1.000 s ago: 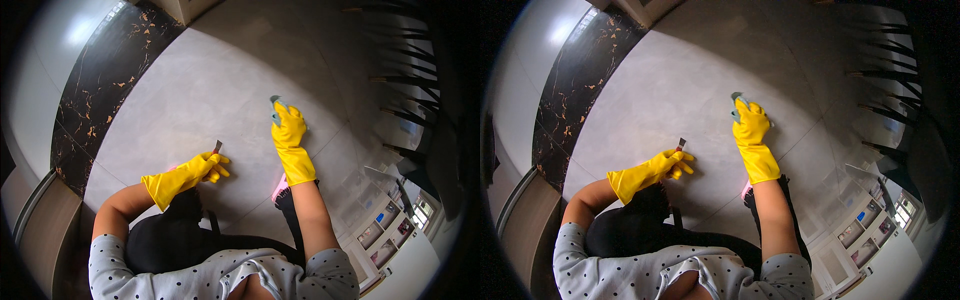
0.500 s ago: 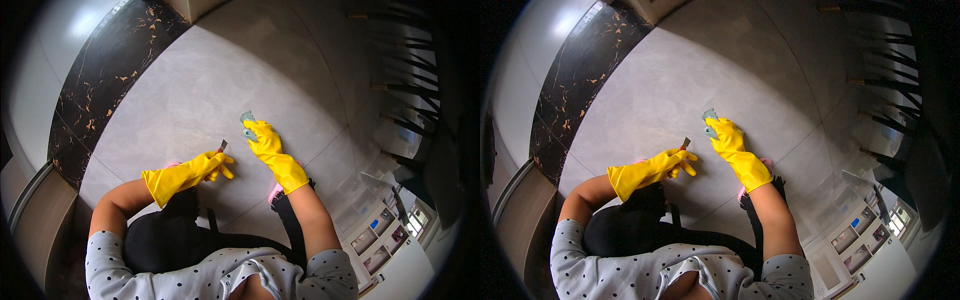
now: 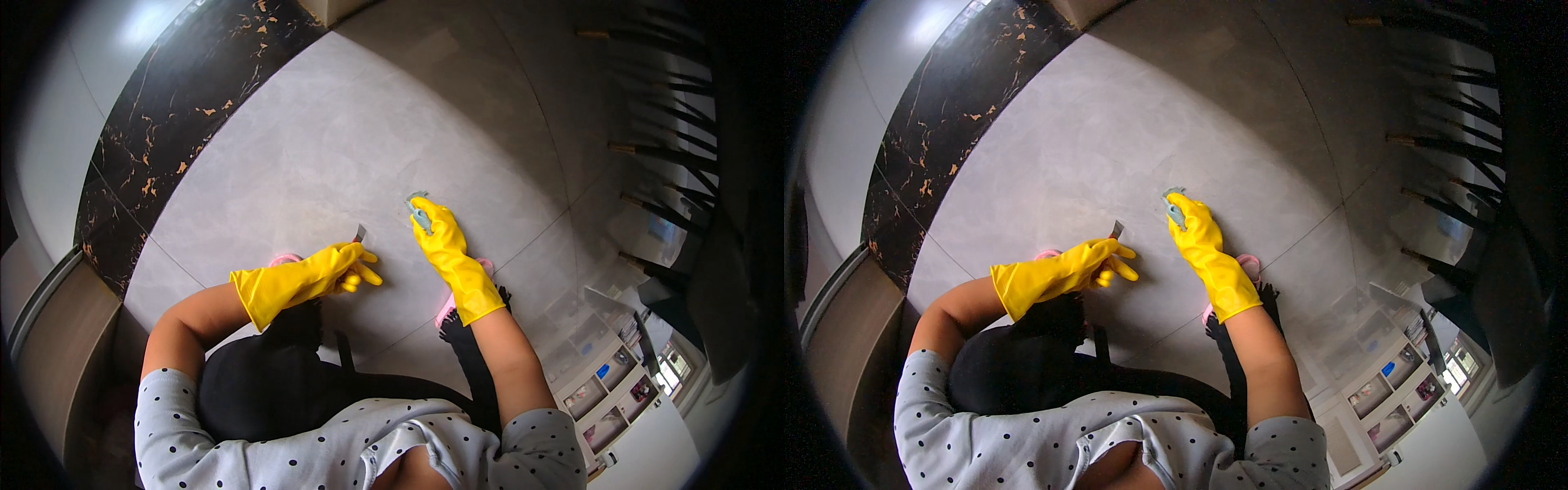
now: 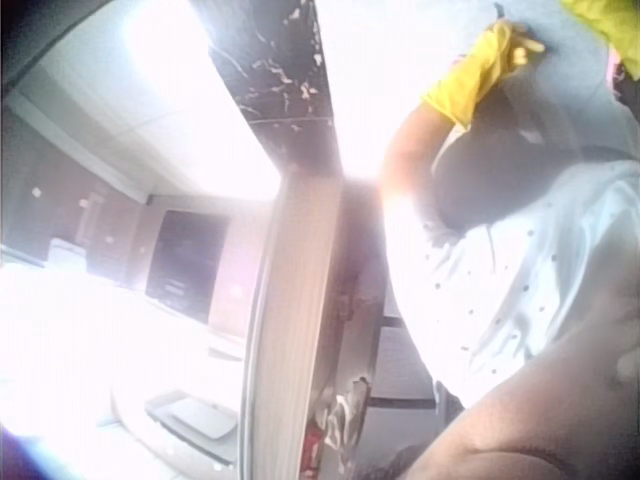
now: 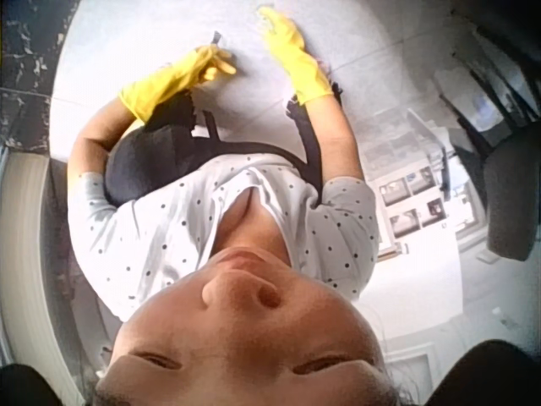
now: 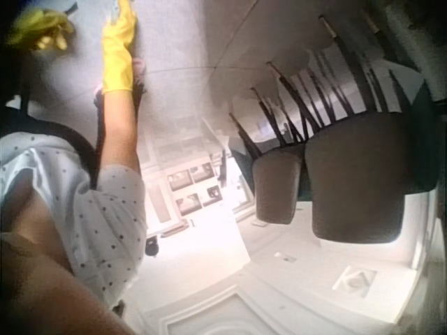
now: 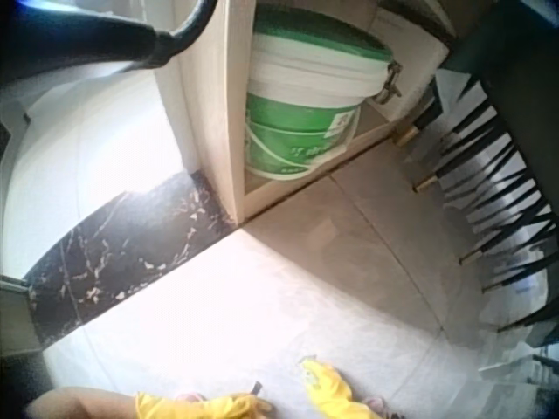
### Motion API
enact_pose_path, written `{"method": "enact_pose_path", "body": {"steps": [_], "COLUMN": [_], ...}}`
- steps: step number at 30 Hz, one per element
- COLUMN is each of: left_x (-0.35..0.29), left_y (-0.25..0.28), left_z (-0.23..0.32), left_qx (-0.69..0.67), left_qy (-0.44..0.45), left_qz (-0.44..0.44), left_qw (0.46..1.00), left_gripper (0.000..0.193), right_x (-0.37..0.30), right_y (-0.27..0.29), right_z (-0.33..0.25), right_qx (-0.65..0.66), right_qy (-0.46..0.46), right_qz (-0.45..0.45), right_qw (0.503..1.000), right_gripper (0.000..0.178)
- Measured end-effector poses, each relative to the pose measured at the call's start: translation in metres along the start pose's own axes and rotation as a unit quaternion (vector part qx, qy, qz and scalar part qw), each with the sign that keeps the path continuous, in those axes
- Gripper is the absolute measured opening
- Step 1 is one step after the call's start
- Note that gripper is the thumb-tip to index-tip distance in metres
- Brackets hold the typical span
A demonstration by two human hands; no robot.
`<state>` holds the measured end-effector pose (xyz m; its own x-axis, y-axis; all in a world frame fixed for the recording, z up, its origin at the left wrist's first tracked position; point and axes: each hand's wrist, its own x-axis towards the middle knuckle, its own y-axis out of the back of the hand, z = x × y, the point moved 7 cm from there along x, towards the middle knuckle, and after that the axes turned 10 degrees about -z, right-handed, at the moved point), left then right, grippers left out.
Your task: The person kneels on the floor and uses a cloth and a scraper to clean the tiled surface. They wipe the floor with the cloth and use the scraper to remove stuck debris, then walk to another room.
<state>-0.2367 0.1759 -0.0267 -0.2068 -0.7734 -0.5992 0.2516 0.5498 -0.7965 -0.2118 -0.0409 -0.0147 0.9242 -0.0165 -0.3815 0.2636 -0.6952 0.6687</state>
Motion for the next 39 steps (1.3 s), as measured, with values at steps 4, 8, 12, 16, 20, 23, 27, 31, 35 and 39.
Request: {"method": "enact_pose_path", "body": {"steps": [4,8,12,16,20,23,27,31,35,39], "left_x": [0.014,0.016,0.031,0.046,0.072,0.083,0.09,0.115,0.122,0.083], "left_y": [0.004,0.002,-0.01,-0.036,-0.028,-0.038,-0.05,-0.048,-0.033,-0.047], "left_z": [-0.009,0.0,-0.016,-0.018,-0.03,-0.033,-0.031,-0.027,-0.02,-0.013], "left_qx": [-0.062,-0.001,-0.021,-0.095,-0.154,-0.186,-0.178,-0.188,-0.17,-0.113], "left_qy": [-0.012,0.022,0.088,0.054,-0.004,-0.019,-0.031,-0.166,-0.259,-0.268], "left_qz": [-0.008,-0.01,-0.015,-0.052,-0.014,-0.002,0.029,0.03,0.059,0.088], "left_qw": [0.998,1.0,0.996,0.993,0.988,0.982,0.983,0.968,0.949,0.953], "left_gripper": [0.05,0.049,0.046,0.043,0.042,0.041,0.045,0.046,0.047,0.044], "right_x": [0.005,0.009,0.013,0.015,0.021,0.023,0.026,0.024,0.025,0.026], "right_y": [-0.009,-0.005,-0.004,0.0,0.01,0.01,0.003,0.003,0.004,0.011], "right_z": [-0.014,-0.018,-0.003,0.001,-0.013,-0.008,0.003,0.004,-0.005,-0.001], "right_qx": [-0.004,0.02,0.104,0.133,0.109,0.118,0.15,0.215,0.254,0.172], "right_qy": [0.017,0.011,0.003,-0.032,-0.015,-0.025,-0.037,-0.031,-0.043,0.026], "right_qz": [-0.028,-0.081,-0.1,-0.139,-0.155,-0.177,-0.215,-0.208,-0.237,-0.214], "right_qw": [0.999,0.996,0.99,0.981,0.982,0.977,0.964,0.954,0.937,0.961], "right_gripper": [0.026,0.027,0.028,0.028,0.029,0.029,0.03,0.03,0.03,0.029]}}
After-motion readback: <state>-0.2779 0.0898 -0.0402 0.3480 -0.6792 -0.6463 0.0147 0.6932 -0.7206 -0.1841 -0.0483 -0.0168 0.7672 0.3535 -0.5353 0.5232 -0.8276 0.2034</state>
